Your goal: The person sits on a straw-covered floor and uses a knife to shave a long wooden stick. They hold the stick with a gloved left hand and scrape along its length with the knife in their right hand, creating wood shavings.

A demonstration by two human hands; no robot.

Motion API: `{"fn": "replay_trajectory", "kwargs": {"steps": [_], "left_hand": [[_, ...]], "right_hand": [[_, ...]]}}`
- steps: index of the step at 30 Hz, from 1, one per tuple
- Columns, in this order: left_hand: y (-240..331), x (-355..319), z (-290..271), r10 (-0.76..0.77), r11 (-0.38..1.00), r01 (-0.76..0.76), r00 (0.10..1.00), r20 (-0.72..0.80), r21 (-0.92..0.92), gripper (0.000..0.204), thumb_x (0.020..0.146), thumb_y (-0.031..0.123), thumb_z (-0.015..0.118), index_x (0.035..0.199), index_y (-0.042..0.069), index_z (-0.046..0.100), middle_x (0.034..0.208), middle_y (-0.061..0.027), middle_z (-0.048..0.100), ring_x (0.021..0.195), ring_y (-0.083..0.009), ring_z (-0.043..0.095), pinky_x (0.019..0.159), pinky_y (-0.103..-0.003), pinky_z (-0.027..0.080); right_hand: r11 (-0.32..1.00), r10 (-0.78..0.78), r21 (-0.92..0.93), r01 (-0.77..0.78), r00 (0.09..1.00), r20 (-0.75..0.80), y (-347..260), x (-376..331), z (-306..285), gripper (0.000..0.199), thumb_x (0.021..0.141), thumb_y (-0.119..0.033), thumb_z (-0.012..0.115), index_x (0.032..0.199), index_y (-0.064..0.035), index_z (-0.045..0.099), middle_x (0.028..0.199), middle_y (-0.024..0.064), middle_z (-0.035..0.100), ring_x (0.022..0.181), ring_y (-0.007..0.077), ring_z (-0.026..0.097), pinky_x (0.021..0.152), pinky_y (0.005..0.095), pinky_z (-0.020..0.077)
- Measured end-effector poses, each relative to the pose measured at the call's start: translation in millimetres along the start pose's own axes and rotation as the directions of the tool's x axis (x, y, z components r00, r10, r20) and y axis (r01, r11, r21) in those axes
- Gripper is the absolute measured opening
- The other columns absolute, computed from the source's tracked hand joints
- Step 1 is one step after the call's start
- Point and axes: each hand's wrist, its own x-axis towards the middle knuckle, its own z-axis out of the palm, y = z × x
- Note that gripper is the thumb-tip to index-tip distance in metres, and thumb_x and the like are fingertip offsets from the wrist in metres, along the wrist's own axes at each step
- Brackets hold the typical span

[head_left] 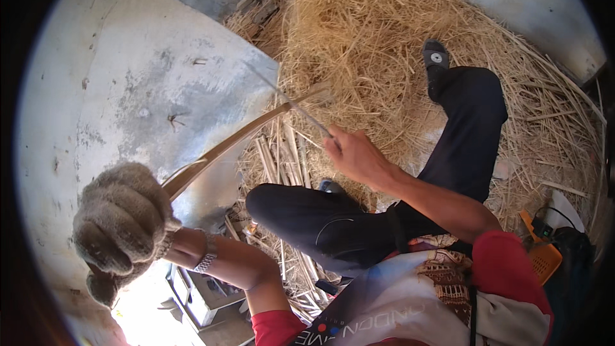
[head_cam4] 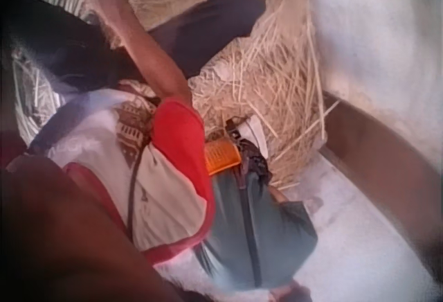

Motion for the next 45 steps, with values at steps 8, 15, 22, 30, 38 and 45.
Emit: {"fn": "replay_trajectory", "kwargs": {"steps": [8,15,22,30,38,45], "left_hand": [[0.9,11.5,-11.2,-0.015,0.999,0.011,0.994,0.107,0.034,0.049,0.089,0.052,0.065,0.057,0.019,0.046,0.045,0.0054,0.047,0.033,-0.0085,0.046,0.031,-0.024,0.043],[5.6,5.1,-22.9,-0.011,1.0,0.007,0.967,0.256,0.016,0.045,0.089,0.048,0.067,0.06,0.021,0.046,0.051,0.0057,0.051,0.038,-0.008,0.051,0.038,-0.024,0.047],[-9.8,22.8,-22.5,0.063,0.977,0.049,0.866,0.496,-0.208,0.041,0.096,0.043,0.058,0.065,0.02,0.048,0.051,0.0069,0.049,0.037,-0.0074,0.047,0.037,-0.023,0.046],[-0.9,18.7,-30.9,0.084,0.963,0.055,0.868,0.49,-0.262,0.039,0.093,0.033,0.061,0.059,0.022,0.046,0.047,0.0084,0.045,0.033,-0.0021,0.04,0.029,-0.02,0.039],[-29.6,22.9,-22.1,0.136,0.949,0.042,0.84,0.525,-0.314,0.04,0.093,0.03,0.061,0.058,0.02,0.044,0.047,0.0086,0.041,0.033,-0.0028,0.035,0.029,-0.02,0.036],[-20.1,29.5,-14.0,0.175,0.923,0.081,0.782,0.598,-0.377,0.042,0.093,0.021,0.059,0.056,0.021,0.04,0.047,0.0072,0.037,0.034,-0.0007,0.034,0.029,-0.02,0.021]], "right_hand": [[0.999,-0.046,-0.021,0.046,0.999,-0.013,1.6,6.9,6.6,0.02,0.097,-0.018,0.053,0.095,0.0019,0.054,0.045,0.0134,0.045,0.035,0.0248,0.046,0.04,0.0417,0.0371],[0.951,-0.292,-0.127,0.281,0.953,-0.079,-19.7,-10.0,1.9,0.021,0.097,-0.018,0.053,0.098,0.0028,0.055,0.046,0.0133,0.049,0.035,0.0238,0.049,0.038,0.0395,0.0382],[0.994,0.035,-0.109,-0.026,0.997,0.076,31.5,10.2,-0.2,0.021,0.098,-0.016,0.05,0.092,0.003,0.054,0.048,0.0081,0.053,0.034,0.0152,0.049,0.031,0.0321,0.0356],[0.975,-0.217,-0.056,0.215,0.976,-0.032,-9.4,9.0,15.4,0.024,0.098,-0.021,0.052,0.093,0.0021,0.054,0.05,0.0122,0.052,0.037,0.0229,0.051,0.039,0.0394,0.0408],[0.97,0.179,-0.177,-0.166,0.982,0.063,53.4,22.3,-9.5,0.033,0.098,-0.022,0.044,0.104,0.0066,0.057,0.052,0.0144,0.055,0.038,0.0257,0.053,0.039,0.0412,0.0451],[0.968,-0.205,-0.16,0.192,0.976,-0.072,13.7,12.6,16.2,0.024,0.098,-0.019,0.051,0.09,0.0031,0.054,0.045,0.0098,0.05,0.035,0.0202,0.048,0.036,0.0382,0.0387]]}}
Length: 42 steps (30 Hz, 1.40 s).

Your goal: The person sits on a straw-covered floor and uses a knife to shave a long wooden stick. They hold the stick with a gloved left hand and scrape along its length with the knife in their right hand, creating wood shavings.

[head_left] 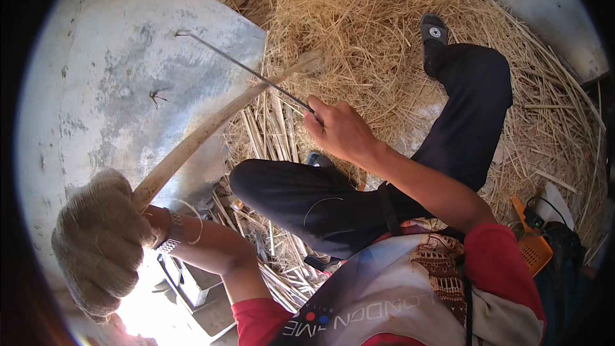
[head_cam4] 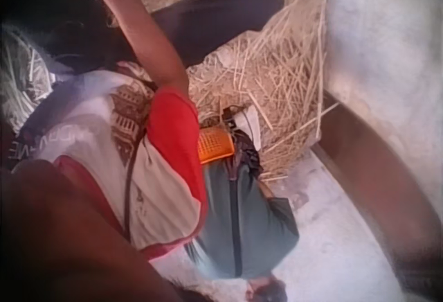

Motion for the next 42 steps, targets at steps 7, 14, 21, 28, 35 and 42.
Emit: {"fn": "replay_trajectory", "kwargs": {"steps": [7,14,21,28,35,42], "left_hand": [[23.4,-37.4,37.9,0.098,0.962,0.016,0.912,-0.398,0.272,0.042,0.086,0.011,0.052,0.051,0.025,0.036,0.041,0.01,0.028,0.029,-0.0001,0.025,0.027,-0.022,0.011],[46.6,-54.9,47.8,0.176,0.972,-0.094,0.897,-0.405,0.214,0.041,0.088,0.018,0.057,0.053,0.026,0.037,0.044,0.0117,0.031,0.031,0.0013,0.028,0.026,-0.019,0.021],[19.8,-12.5,17.0,-0.035,0.988,0.057,0.989,-0.146,0.144,0.039,0.094,0.024,0.059,0.059,0.022,0.042,0.049,0.01,0.037,0.035,0.0006,0.034,0.032,-0.018,0.034],[3.8,-4.5,3.3,-0.064,0.997,0.065,0.997,0.031,-0.039,0.036,0.094,0.028,0.059,0.062,0.019,0.045,0.051,0.0105,0.038,0.035,0.0,0.036,0.031,-0.019,0.033],[0.3,-9.9,10.5,0.033,0.997,-0.02,0.985,-0.17,0.081,0.031,0.09,0.009,0.049,0.06,0.015,0.043,0.049,0.0065,0.036,0.035,-0.0007,0.034,0.03,-0.019,0.023],[1.6,-35.5,27.5,0.115,0.992,-0.114,0.993,-0.026,0.049,0.024,0.083,0.001,0.046,0.061,0.008,0.047,0.05,0.0033,0.037,0.037,-0.0039,0.032,0.033,-0.024,0.022]], "right_hand": [[0.996,0.044,0.076,-0.048,0.997,0.056,-17.6,-3.8,-5.6,0.021,0.096,-0.017,0.054,0.09,0.0033,0.055,0.046,0.0112,0.053,0.035,0.0219,0.052,0.034,0.037,0.0399],[0.997,0.038,0.072,-0.04,0.999,0.029,-7.1,0.6,23.5,0.019,0.094,-0.017,0.054,0.09,0.0016,0.055,0.047,0.0121,0.054,0.039,0.027,0.057,0.038,0.0399,0.0445],[0.985,-0.147,0.076,0.158,0.981,-0.126,-35.1,-6.7,13.1,0.017,0.094,-0.013,0.056,0.086,0.0014,0.053,0.046,0.0124,0.051,0.038,0.0232,0.055,0.038,0.0379,0.0418],[0.953,0.292,0.048,-0.299,0.949,0.122,32.8,-2.1,8.3,0.02,0.098,-0.015,0.05,0.089,0.0028,0.053,0.046,0.0054,0.048,0.034,0.0134,0.047,0.03,0.0325,0.0356],[0.991,-0.056,0.118,0.064,0.996,-0.069,-30.1,-9.1,6.8,0.021,0.096,-0.019,0.055,0.088,0.0,0.05,0.049,0.014,0.051,0.039,0.03,0.053,0.042,0.0426,0.0416],[0.957,0.265,0.09,-0.276,0.957,0.117,2.1,-7.4,20.1,0.024,0.096,-0.021,0.052,0.09,0.0028,0.053,0.05,0.0189,0.054,0.044,0.0373,0.058,0.043,0.0462,0.046]]}}
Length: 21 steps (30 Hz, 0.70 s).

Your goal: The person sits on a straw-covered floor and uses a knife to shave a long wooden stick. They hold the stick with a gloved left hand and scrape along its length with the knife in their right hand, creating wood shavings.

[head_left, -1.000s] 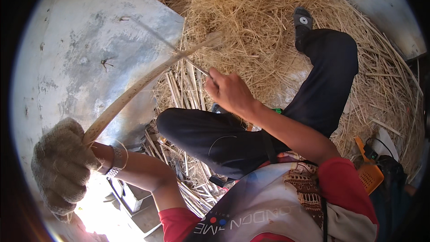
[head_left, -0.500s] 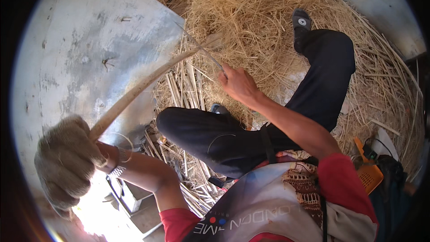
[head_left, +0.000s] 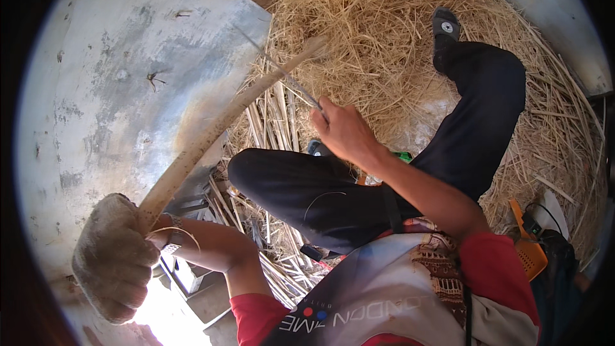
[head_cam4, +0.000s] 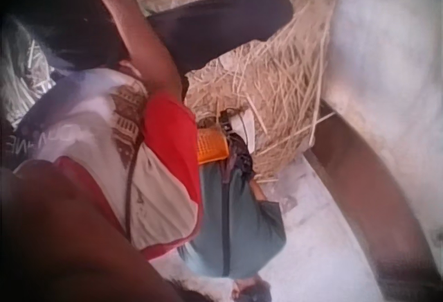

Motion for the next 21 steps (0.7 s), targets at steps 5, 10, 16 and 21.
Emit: {"fn": "replay_trajectory", "kwargs": {"steps": [5,10,16,21], "left_hand": [[-5.0,-0.7,9.9,-0.002,1.0,0.001,0.999,-0.034,-0.025,0.023,0.082,0.007,0.048,0.059,0.009,0.046,0.05,0.0031,0.037,0.037,-0.0053,0.032,0.034,-0.025,0.024],[-7.6,-1.7,12.2,0.02,1.0,-0.021,0.995,-0.098,-0.01,0.024,0.081,0.014,0.049,0.057,0.011,0.044,0.049,0.0034,0.035,0.037,-0.0067,0.031,0.034,-0.026,0.025],[-9.0,3.0,15.6,0.055,0.998,-0.046,0.982,-0.182,0.051,0.028,0.08,0.022,0.052,0.055,0.013,0.041,0.048,0.0037,0.034,0.037,-0.0083,0.03,0.035,-0.026,0.026],[-5.1,8.7,40.1,0.277,0.905,0.048,0.689,-0.67,0.424,0.033,0.078,0.03,0.053,0.053,0.015,0.038,0.047,0.004,0.032,0.037,-0.0097,0.029,0.036,-0.027,0.027]], "right_hand": [[0.995,-0.104,0.015,0.104,0.994,0.016,-20.0,-12.9,-5.7,0.023,0.097,-0.02,0.054,0.087,0.001,0.051,0.046,0.0152,0.049,0.04,0.0315,0.054,0.042,0.0423,0.04],[0.903,-0.43,-0.052,0.427,0.897,-0.103,-42.3,-16.4,2.0,0.023,0.096,-0.02,0.053,0.09,0.0021,0.054,0.049,0.0158,0.053,0.042,0.0318,0.056,0.043,0.0438,0.0453],[0.981,0.176,-0.098,-0.167,0.98,0.089,27.8,13.4,-11.5,0.026,0.1,-0.02,0.047,0.1,0.0045,0.057,0.05,0.0088,0.055,0.039,0.0182,0.054,0.035,0.0352,0.0395],[0.995,-0.053,0.091,0.049,0.998,0.042,-10.4,-16.1,-13.7,0.023,0.099,-0.02,0.05,0.092,0.0016,0.053,0.046,0.0103,0.048,0.036,0.0244,0.046,0.039,0.0399,0.0358]]}}
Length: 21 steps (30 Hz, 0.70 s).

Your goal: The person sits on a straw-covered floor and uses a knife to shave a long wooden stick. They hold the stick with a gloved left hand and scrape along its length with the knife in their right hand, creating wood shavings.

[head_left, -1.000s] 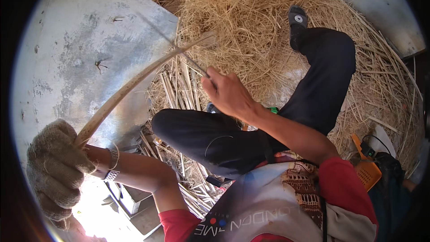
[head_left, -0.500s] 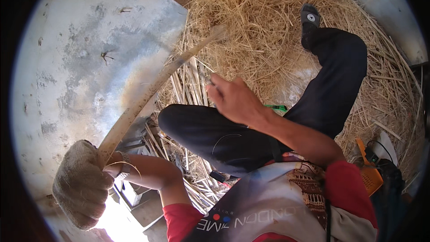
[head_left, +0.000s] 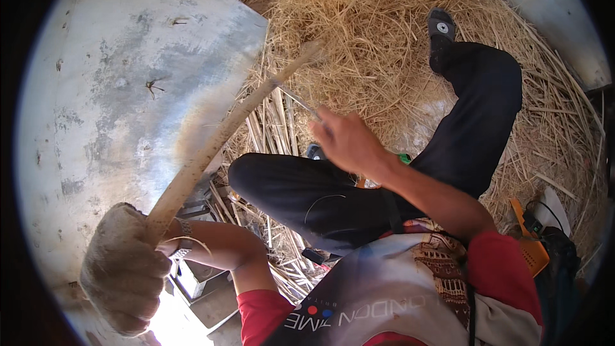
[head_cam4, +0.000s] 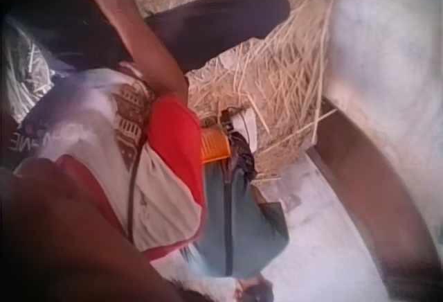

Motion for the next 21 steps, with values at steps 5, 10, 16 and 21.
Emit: {"fn": "replay_trajectory", "kwargs": {"steps": [5,10,16,21], "left_hand": [[2.5,9.7,8.9,0.04,0.917,0.194,0.825,-0.564,0.348,0.038,0.077,0.037,0.055,0.051,0.017,0.036,0.046,0.0043,0.031,0.037,-0.011,0.028,0.036,-0.027,0.029],[37.9,-16.4,-30.2,-0.063,0.863,0.189,0.961,-0.27,0.469,0.062,0.091,0.048,0.035,0.124,-0.004,0.045,0.114,-0.0268,0.053,0.105,-0.0374,0.052,0.092,-0.059,0.042],[-35.3,2.7,32.4,0.851,0.299,0.588,0.192,-0.489,0.752,0.051,0.094,0.04,0.043,0.115,-0.005,0.056,0.112,-0.0239,0.058,0.1,-0.0316,0.055,0.084,-0.052,0.047],[-21.8,1.9,24.7,0.814,0.328,0.631,0.188,-0.55,0.702,0.044,0.094,0.032,0.046,0.108,-0.008,0.059,0.103,-0.0221,0.062,0.089,-0.0273,0.06,0.077,-0.044,0.051]], "right_hand": [[0.965,-0.228,0.115,0.237,0.97,-0.086,-28.8,-8.3,3.6,0.024,0.096,-0.019,0.056,0.084,0.0003,0.049,0.048,0.0171,0.046,0.04,0.0353,0.048,0.043,0.0446,0.037],[0.999,-0.012,0.046,0.016,0.996,-0.087,-5.9,-3.6,22.6,0.024,0.096,-0.02,0.056,0.083,-0.0004,0.05,0.049,0.018,0.049,0.043,0.0374,0.052,0.044,0.0444,0.038],[0.982,-0.19,-0.022,0.189,0.98,-0.065,-26.8,-11.8,21.5,0.024,0.096,-0.02,0.057,0.084,-0.0003,0.051,0.05,0.0178,0.052,0.046,0.0383,0.056,0.044,0.0457,0.0416],[0.975,-0.163,-0.17,0.141,0.979,-0.123,0.1,-7.5,29.1,0.025,0.097,-0.021,0.056,0.084,-0.0001,0.051,0.051,0.0176,0.054,0.047,0.0377,0.057,0.045,0.0464,0.0431]]}}
